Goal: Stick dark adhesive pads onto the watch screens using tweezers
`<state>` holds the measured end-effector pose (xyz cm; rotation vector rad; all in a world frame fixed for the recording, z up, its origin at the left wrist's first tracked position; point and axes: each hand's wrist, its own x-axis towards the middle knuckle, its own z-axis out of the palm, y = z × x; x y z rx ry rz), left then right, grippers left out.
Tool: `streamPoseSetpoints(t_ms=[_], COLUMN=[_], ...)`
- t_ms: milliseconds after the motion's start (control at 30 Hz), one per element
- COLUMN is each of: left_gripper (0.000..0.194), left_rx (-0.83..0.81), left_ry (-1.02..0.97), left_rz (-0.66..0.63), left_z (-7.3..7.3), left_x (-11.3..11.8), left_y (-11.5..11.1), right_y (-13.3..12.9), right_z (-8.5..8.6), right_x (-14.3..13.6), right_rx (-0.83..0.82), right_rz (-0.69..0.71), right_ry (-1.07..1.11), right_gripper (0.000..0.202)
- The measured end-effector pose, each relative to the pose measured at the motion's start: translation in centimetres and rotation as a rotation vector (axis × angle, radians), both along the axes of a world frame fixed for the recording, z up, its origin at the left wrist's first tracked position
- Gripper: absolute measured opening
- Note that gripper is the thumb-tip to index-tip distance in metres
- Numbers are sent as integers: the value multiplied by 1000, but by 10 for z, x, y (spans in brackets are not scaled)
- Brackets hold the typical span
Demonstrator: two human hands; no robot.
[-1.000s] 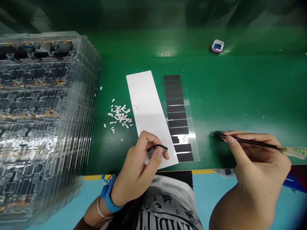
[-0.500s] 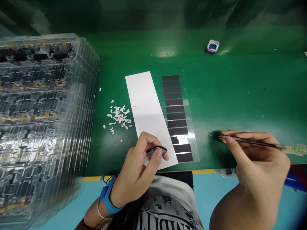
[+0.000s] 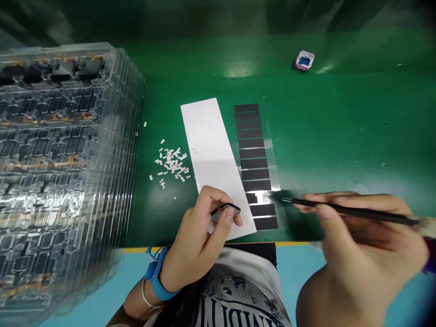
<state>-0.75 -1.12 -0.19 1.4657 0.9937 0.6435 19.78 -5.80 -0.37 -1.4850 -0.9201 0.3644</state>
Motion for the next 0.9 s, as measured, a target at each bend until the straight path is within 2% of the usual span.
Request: streamPoseSetpoints(t_ms=[100, 167, 300, 467, 900], left_gripper=[2, 5, 11, 14, 11], left_rx=[28, 57, 100, 119, 58], left_ry=[44, 69, 128, 155, 192], left_rz=[13, 5, -58, -80, -70], left_z=[-1, 0, 4, 6, 4], left_x=[1, 3, 5, 6, 10], left_y=[-1, 0, 2, 4, 4], right_y=[1, 2, 2, 1, 2], right_z=[-5, -9, -13, -12, -12], right_x=[-23, -29, -27, -24, -25], right_rx=[-92, -135, -164, -183, -259], right_rz=[50, 73, 100, 146, 59], right_ry=[-83, -119, -155, -54, -151], right_gripper=[16, 14, 10, 12, 1])
